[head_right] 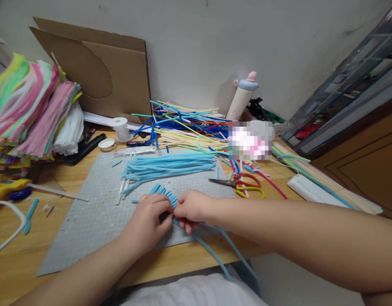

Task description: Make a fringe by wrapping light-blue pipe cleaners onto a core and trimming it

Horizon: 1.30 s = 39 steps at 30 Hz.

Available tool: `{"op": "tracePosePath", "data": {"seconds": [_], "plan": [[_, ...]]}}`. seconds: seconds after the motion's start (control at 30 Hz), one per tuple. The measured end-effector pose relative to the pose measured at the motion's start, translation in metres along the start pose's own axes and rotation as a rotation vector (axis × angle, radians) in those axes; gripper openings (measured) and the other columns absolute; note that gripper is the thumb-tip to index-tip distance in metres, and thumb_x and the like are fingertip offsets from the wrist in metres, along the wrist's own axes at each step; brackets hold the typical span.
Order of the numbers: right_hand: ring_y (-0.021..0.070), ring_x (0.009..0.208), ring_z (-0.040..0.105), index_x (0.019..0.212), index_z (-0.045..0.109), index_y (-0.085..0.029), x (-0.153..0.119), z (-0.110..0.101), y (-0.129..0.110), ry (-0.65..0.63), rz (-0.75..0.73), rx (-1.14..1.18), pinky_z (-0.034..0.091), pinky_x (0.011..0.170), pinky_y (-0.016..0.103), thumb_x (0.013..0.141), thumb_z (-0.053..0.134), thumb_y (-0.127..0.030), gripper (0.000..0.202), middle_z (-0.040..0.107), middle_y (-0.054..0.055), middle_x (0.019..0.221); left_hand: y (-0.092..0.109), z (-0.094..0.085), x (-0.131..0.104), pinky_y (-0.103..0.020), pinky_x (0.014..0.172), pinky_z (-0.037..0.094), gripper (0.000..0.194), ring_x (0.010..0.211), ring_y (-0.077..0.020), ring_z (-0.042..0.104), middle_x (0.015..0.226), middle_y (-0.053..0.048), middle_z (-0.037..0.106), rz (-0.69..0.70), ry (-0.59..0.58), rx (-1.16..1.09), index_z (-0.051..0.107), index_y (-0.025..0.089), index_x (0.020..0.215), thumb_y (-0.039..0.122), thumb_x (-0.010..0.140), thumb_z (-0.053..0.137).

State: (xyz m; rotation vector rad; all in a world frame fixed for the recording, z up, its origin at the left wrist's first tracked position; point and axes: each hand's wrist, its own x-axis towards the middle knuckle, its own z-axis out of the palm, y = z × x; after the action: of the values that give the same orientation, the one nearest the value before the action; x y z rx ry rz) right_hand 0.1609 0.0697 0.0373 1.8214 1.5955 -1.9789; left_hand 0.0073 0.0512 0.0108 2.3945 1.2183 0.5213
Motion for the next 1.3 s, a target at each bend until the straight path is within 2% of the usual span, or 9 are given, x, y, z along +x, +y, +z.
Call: {"op": "tracePosePath", "data": {"seconds": [0.17,0.3,0.4,0.5,0.63,0.77,0.97,1.13,1.3], "plan": [[0.0139,0.057,0.057,0.074,0.056,-0.016,-0.004,-0.001,0.012,0.291,-0.567,-0.857,0.03,0.048,0.023,0.076,0.051,-0.016,0.006,0.062,0.002,0.065,-0.002,0.002,0.002,-0.034,0.07,0.036,0.013,0.075,-0.0178,0.054,0.069,0.0,0.059,-0.022,0.001,-0.021,0.057,0.019,0.064,0.009,0.072,0.052],[0.0164,0.061,0.055,0.084,0.058,-0.015,-0.007,-0.01,0.022,0.265,-0.947,-1.364,0.028,0.051,0.027,0.085,0.039,-0.013,0.019,0.064,0.011,0.075,-0.003,0.001,0.003,-0.032,0.068,0.037,0.014,0.071,-0.0169,0.053,0.066,0.001,0.058,-0.043,0.008,-0.038,0.055,0.019,0.061,0.011,0.071,0.054],[0.0164,0.062,0.055,0.084,0.058,-0.015,-0.005,-0.011,0.023,0.295,-0.872,-1.279,0.029,0.052,0.027,0.085,0.041,-0.017,0.018,0.065,0.01,0.076,-0.003,0.001,0.003,-0.032,0.068,0.037,0.013,0.072,-0.0171,0.053,0.066,0.0,0.058,-0.041,0.013,-0.041,0.056,0.019,0.061,0.011,0.071,0.054],[0.014,0.057,0.056,0.077,0.056,-0.017,-0.002,-0.005,0.017,0.326,-0.502,-0.826,0.032,0.05,0.023,0.079,0.048,-0.021,0.009,0.063,0.003,0.067,-0.003,0.001,0.002,-0.033,0.07,0.038,0.011,0.074,-0.0179,0.054,0.069,0.0,0.059,-0.037,0.015,-0.041,0.057,0.019,0.064,0.011,0.072,0.056],[0.0087,0.036,0.048,0.064,0.047,-0.017,-0.001,-0.003,0.007,0.036,-0.062,-0.147,0.03,0.036,0.02,0.078,0.043,-0.02,0.016,0.05,-0.005,0.048,-0.001,0.0,0.003,-0.034,0.071,0.038,0.012,0.075,-0.0181,0.055,0.07,-0.001,0.06,-0.043,0.006,-0.038,0.059,0.019,0.066,0.011,0.073,0.054],[0.0066,0.033,0.046,0.062,0.045,-0.017,0.0,-0.004,0.005,-0.028,-0.036,0.087,0.028,0.032,0.018,0.076,0.041,-0.015,0.015,0.05,-0.006,0.047,-0.001,0.001,0.003,-0.034,0.071,0.038,0.013,0.075,-0.0182,0.056,0.069,-0.001,0.061,-0.042,0.002,-0.039,0.06,0.02,0.066,0.011,0.073,0.053],[0.0097,0.052,0.05,0.067,0.05,-0.018,0.002,-0.006,0.014,0.26,-0.462,-0.554,0.031,0.049,0.02,0.069,0.053,-0.013,0.006,0.054,-0.004,0.056,-0.003,0.002,0.002,-0.034,0.072,0.037,0.012,0.076,-0.0179,0.055,0.07,0.0,0.061,-0.037,0.004,-0.045,0.059,0.019,0.066,0.011,0.072,0.054],[0.0145,0.06,0.049,0.084,0.06,-0.02,0.002,-0.023,0.019,0.153,-1.022,-1.316,0.024,0.052,0.027,0.086,0.04,-0.018,0.021,0.062,0.004,0.072,-0.002,0.001,0.002,-0.033,0.07,0.036,0.012,0.073,-0.0167,0.054,0.068,0.001,0.059,-0.039,-0.006,-0.04,0.057,0.019,0.063,0.011,0.072,0.054],[0.0155,0.062,0.053,0.091,0.06,-0.019,-0.003,-0.021,0.015,0.209,-0.862,-1.289,0.025,0.053,0.027,0.085,0.043,-0.022,0.019,0.066,0.006,0.079,-0.003,0.002,0.002,-0.034,0.071,0.037,0.012,0.074,-0.0169,0.053,0.069,0.0,0.058,-0.043,0.002,-0.03,0.057,0.019,0.064,0.011,0.072,0.054]]}}
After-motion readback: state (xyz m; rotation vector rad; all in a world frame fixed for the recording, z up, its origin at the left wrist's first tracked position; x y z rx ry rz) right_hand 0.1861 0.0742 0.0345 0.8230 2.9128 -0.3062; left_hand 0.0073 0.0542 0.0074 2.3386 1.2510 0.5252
